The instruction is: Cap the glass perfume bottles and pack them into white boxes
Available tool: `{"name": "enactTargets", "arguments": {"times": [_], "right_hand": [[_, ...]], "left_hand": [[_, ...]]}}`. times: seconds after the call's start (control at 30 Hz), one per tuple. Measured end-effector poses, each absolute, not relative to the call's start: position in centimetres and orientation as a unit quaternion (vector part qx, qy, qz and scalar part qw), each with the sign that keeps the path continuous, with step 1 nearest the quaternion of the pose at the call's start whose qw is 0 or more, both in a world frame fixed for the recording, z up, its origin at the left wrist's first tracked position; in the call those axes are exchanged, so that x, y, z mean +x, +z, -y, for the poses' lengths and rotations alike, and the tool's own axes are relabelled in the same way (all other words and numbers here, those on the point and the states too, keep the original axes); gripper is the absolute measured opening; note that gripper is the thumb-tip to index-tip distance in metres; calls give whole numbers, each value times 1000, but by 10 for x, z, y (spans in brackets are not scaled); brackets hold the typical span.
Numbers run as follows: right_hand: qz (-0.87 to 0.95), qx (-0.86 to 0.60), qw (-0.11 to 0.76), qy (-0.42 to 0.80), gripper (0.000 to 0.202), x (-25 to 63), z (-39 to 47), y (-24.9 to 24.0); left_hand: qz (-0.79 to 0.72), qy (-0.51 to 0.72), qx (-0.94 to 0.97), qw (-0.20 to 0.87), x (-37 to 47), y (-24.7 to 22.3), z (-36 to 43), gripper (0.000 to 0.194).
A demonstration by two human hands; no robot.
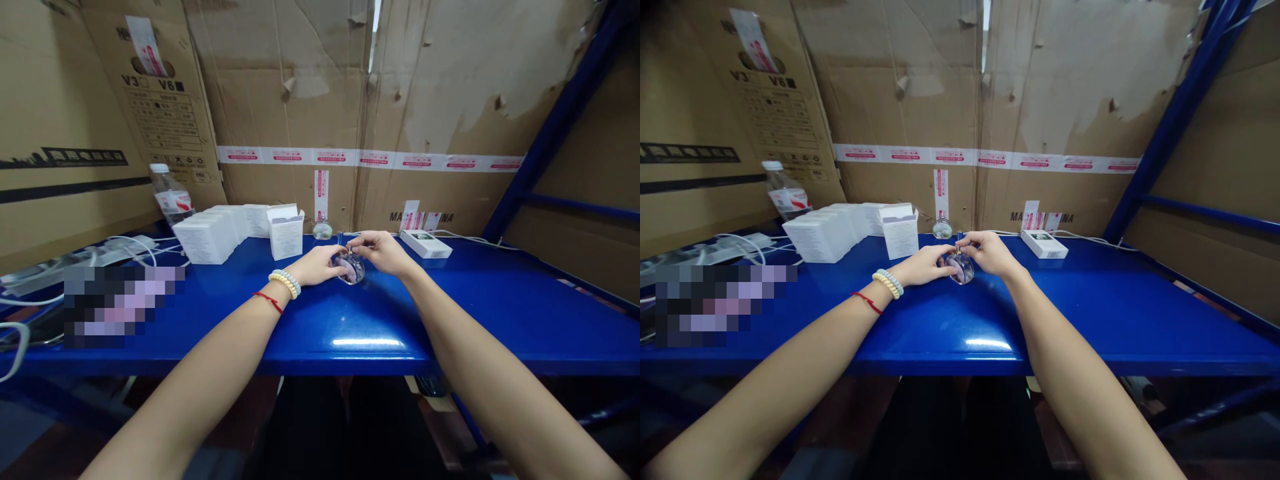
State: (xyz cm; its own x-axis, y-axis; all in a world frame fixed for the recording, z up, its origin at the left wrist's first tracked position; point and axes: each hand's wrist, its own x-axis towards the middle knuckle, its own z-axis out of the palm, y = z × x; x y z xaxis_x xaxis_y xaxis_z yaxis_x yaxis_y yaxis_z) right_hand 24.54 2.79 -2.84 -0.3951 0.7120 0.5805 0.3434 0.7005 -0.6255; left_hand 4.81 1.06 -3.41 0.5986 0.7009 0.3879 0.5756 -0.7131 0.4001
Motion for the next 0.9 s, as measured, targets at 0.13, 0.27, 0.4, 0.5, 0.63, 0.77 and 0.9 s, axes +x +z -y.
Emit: {"name": "enactTargets", "arguments": {"times": [0.13,0.27,0.4,0.5,0.63,0.77,0.9], "right_hand": [[814,-333,437,189,13,246,-26,-27],[822,-337,433,152,13,245,-22,-24],[814,-372,439,77,16,240,-17,-23],[798,-402,448,28,17,236,-16,-24],[773,-428,467,20,17,231,-18,-28],[762,-429,483,48,13,226,-20,-31],[781,-447,436,-28,14,223,-16,-30]], "left_hand": [[-351,263,891,116,49,-34,-11,48],[-352,262,893,103,50,-36,-13,47],[-412,296,859,70,53,-42,-16,48],[-438,309,831,145,56,-46,-18,32],[-425,321,814,231,62,-47,-14,34],[-453,296,819,191,67,-47,-10,50],[-493,266,821,110,68,-47,-13,40]]}}
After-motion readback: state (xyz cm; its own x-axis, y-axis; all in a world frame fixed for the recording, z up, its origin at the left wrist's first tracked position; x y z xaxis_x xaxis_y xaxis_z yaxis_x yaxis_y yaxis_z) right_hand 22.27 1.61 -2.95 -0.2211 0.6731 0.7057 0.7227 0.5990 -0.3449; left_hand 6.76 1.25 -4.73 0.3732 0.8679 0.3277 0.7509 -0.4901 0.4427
